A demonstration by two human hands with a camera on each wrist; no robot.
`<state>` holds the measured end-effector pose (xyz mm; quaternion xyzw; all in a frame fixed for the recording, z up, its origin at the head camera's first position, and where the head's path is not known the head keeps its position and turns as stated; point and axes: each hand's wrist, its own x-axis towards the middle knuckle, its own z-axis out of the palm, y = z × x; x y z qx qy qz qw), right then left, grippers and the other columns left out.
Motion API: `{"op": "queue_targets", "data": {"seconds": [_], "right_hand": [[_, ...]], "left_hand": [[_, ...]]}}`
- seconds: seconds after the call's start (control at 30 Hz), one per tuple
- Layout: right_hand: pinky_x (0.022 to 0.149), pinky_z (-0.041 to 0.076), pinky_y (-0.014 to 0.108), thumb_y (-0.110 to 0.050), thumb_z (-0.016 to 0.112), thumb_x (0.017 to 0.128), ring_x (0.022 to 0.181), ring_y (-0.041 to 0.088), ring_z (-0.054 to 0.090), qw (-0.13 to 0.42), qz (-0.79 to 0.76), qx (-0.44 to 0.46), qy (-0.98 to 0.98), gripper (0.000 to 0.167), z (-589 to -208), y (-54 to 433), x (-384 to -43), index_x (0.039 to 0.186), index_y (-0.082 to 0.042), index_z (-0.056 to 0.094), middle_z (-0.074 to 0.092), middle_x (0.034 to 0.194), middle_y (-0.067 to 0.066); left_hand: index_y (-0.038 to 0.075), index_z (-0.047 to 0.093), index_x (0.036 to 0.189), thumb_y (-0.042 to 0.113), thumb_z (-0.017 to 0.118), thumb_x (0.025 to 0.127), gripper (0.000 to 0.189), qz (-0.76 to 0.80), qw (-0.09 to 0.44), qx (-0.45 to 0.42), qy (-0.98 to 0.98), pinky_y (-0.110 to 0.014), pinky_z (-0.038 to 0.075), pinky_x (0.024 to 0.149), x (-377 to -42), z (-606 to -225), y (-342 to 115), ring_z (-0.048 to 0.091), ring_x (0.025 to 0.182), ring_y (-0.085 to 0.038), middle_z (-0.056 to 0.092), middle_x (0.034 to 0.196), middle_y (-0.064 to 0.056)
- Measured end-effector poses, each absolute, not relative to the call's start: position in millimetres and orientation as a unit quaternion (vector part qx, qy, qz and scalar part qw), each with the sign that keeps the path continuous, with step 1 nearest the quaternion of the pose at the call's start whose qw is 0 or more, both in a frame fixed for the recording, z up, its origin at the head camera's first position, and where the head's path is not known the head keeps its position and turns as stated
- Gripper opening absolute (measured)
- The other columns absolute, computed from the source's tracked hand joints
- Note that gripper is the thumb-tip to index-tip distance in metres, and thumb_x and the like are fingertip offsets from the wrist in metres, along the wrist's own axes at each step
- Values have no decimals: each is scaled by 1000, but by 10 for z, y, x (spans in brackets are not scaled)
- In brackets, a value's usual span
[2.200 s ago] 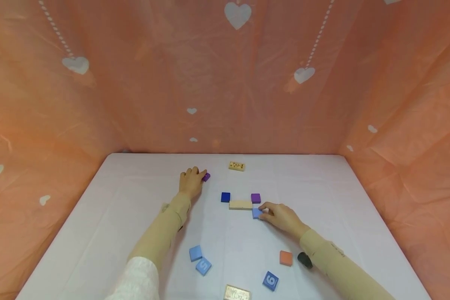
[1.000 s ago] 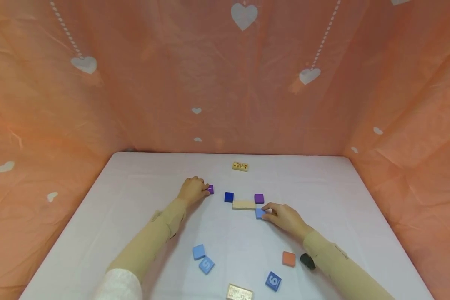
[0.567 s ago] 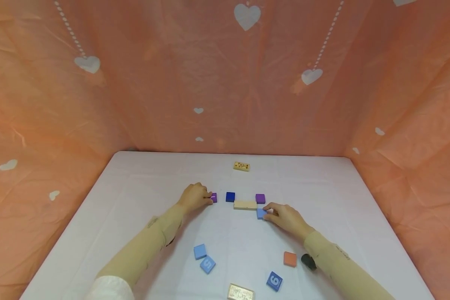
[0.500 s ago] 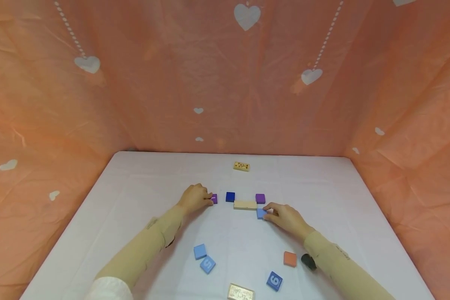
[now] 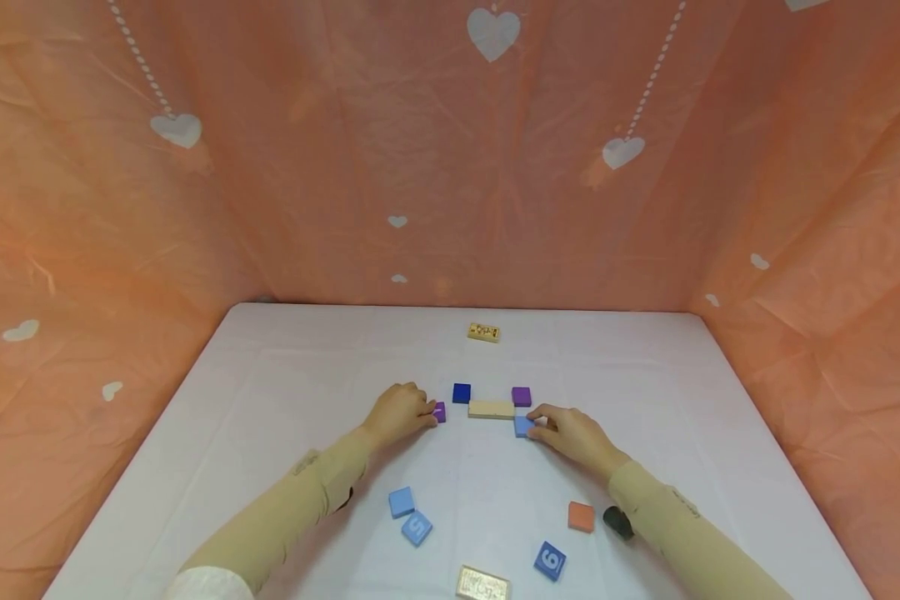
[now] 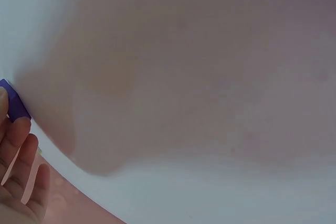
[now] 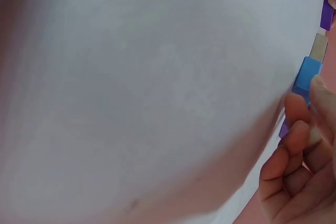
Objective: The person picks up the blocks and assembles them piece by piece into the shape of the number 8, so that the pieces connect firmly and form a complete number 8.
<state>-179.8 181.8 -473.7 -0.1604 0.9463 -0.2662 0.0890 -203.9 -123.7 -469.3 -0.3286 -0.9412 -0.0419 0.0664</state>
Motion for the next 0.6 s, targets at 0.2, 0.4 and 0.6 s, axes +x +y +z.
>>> {"op": "queue_targets", "data": {"seconds": [0.2, 0.4, 0.6], "right_hand": [[61, 39, 22, -29, 65, 86, 63, 9, 45, 88, -267, -166, 945, 30, -4734, 1823, -1795, 112, -16, 65, 52, 65, -6], [61, 39, 22, -29, 65, 86, 63, 9, 45, 88, -268, -165, 945, 30, -4722, 1823, -1795, 113, -16, 64, 52, 65, -6], [62, 39, 22, -29, 65, 86, 63, 9, 45, 90, -269, -163, 945, 30, -4735, 1827, -1799, 113, -17, 64, 52, 65, -7]], "left_hand": [[13, 75, 92, 32, 69, 81, 23, -57, 65, -351, -932, -28, 46, 66, -1985, -4721, -1153, 55, 68, -12, 67, 73, 2], [12, 75, 97, 30, 70, 80, 25, -100, 53, -350, -930, -21, 41, 60, -1958, -4716, -1057, 48, 64, -8, 67, 73, 2], [12, 75, 97, 29, 71, 80, 25, -106, 50, -348, -930, -21, 40, 60, -1949, -4718, -1033, 47, 64, -8, 66, 72, 3]]}}
